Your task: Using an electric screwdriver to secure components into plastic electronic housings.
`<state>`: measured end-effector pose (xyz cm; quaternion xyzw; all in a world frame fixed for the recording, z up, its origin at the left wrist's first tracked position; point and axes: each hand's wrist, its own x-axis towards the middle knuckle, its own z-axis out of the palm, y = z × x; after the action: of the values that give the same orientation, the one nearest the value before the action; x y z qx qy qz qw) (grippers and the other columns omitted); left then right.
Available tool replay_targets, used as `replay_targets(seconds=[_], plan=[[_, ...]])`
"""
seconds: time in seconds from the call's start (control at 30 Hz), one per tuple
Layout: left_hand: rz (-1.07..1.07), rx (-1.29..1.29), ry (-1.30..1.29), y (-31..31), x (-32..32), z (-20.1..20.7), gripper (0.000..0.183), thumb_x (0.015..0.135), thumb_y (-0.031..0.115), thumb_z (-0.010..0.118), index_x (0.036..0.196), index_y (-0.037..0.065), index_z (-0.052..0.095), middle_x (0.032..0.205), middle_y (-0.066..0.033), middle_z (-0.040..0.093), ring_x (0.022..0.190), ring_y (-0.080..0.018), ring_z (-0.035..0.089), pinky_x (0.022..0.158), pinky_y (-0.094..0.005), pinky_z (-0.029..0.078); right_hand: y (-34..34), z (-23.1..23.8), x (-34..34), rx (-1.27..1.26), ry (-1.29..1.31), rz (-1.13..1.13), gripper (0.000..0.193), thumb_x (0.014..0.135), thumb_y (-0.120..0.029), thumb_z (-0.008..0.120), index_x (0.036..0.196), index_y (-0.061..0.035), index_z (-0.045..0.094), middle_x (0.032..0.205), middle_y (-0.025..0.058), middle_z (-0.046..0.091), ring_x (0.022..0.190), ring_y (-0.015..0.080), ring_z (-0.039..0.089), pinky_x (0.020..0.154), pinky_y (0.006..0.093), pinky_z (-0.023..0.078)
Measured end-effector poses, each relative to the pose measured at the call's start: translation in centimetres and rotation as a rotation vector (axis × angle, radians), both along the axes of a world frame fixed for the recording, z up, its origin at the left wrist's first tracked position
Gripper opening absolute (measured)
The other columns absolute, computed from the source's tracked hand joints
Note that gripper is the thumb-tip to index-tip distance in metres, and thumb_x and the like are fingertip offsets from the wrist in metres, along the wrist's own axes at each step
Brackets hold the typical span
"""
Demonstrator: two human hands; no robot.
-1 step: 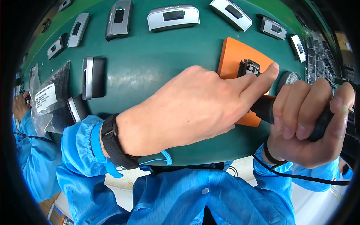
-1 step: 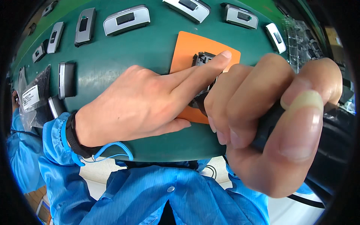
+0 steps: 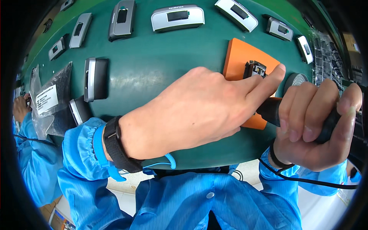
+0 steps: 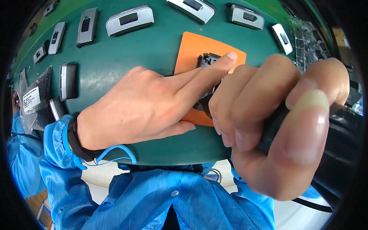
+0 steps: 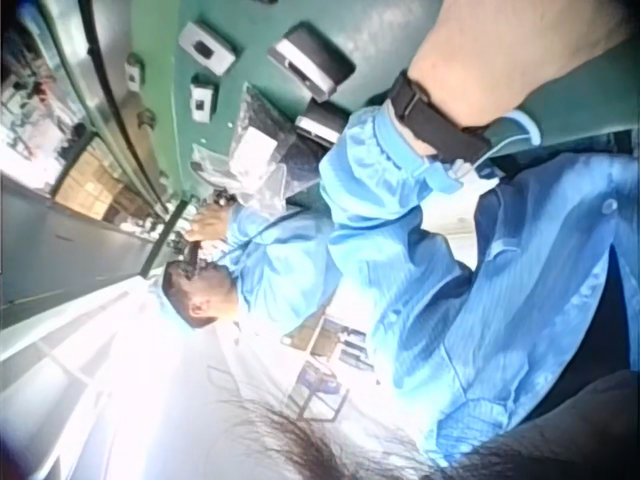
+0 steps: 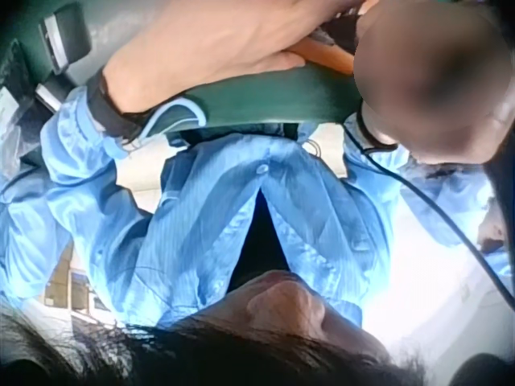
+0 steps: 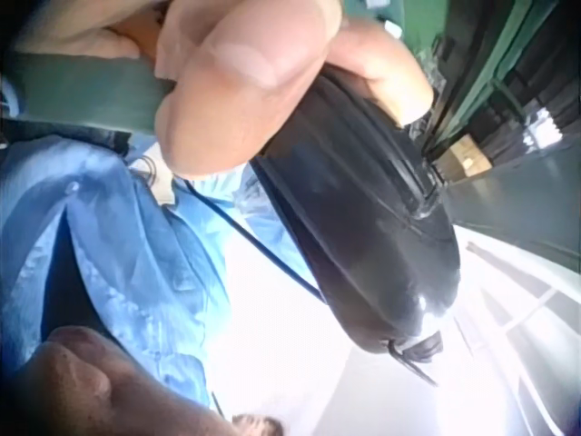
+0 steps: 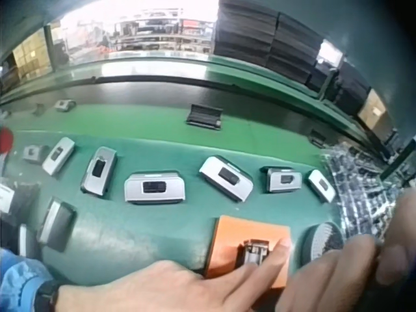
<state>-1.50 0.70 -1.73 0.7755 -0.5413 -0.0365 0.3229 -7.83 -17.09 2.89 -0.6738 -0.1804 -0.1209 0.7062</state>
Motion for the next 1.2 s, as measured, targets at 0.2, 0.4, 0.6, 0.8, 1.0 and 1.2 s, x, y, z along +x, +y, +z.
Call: replay_targets(seconds=[0.2,0.4,0.6,0.8,1.0,1.2], plan=[[-0.018,0.005,-0.007,-0.2,0.3,0.2,0.064,0.079,0.007,0.066,0.138,-0.006,0.044,0.087,-0.0076,0.066,0.06,-0.0235,0.065,0.048,-0.0335,0.048,1.1,-0.6,0.1,0.099,-0.034,-0.054,0.015,0.107,-0.023,0.031,0.102,-0.0118,0.041,0.064,0.0015,0.043,0.048,0.0109,0.042,0.049,0.0277,0.039],[-0.048,0.047,0.084,0.3,0.4,0.4,0.084,0.072,0.014,0.076,0.146,0.0,0.037,0.104,-0.0095,0.067,0.067,-0.028,0.067,0.051,-0.0365,0.051,1.9,-0.8,0.4,0.045,-0.021,-0.059,0.014,0.105,-0.022,0.037,0.096,-0.011,0.037,0.062,0.0018,0.044,0.045,0.0108,0.041,0.044,0.0246,0.037],[-0.054,0.029,0.097,0.4,0.3,-0.1,0.09,0.069,0.022,0.081,0.147,0.004,0.038,0.117,-0.0099,0.065,0.072,-0.0309,0.067,0.053,-0.0392,0.054,2.2,-0.8,0.5,0.028,0.0,-0.077,0.011,0.103,-0.02,0.04,0.097,-0.0106,0.038,0.061,0.0016,0.044,0.046,0.0109,0.042,0.043,0.0241,0.038],[-0.15,0.147,0.012,0.3,2.4,2.4,0.058,0.074,0.017,0.074,0.127,0.004,0.054,0.121,-0.0086,0.063,0.077,-0.0293,0.068,0.055,-0.0394,0.054,-1.5,2.6,-1.4,0.32,-0.172,-0.156,0.012,0.101,-0.018,0.046,0.096,-0.0091,0.041,0.061,-0.0001,0.043,0.046,0.0088,0.041,0.044,0.0224,0.039],[-0.324,0.007,-0.574,-1.1,2.9,2.2,0.012,0.067,0.01,0.065,0.077,0.006,0.06,0.082,-0.0033,0.056,0.08,-0.0185,0.059,0.075,-0.0315,0.051,-4.2,3.1,-6.0,0.434,-0.337,-0.331,0.019,0.102,-0.022,0.048,0.097,-0.0094,0.035,0.059,0.0019,0.043,0.042,0.0104,0.041,0.04,0.0226,0.04],[0.066,-0.28,0.531,-0.2,2.2,8.5,0.012,0.088,0.013,0.074,0.087,0.001,0.073,0.079,-0.0012,0.065,0.072,-0.0133,0.06,0.063,-0.0283,0.05,-4.7,2.4,-8.9,0.502,-0.381,-0.457,0.02,0.101,-0.017,0.049,0.095,-0.0097,0.032,0.057,0.003,0.043,0.041,0.0104,0.04,0.034,0.0205,0.036]])
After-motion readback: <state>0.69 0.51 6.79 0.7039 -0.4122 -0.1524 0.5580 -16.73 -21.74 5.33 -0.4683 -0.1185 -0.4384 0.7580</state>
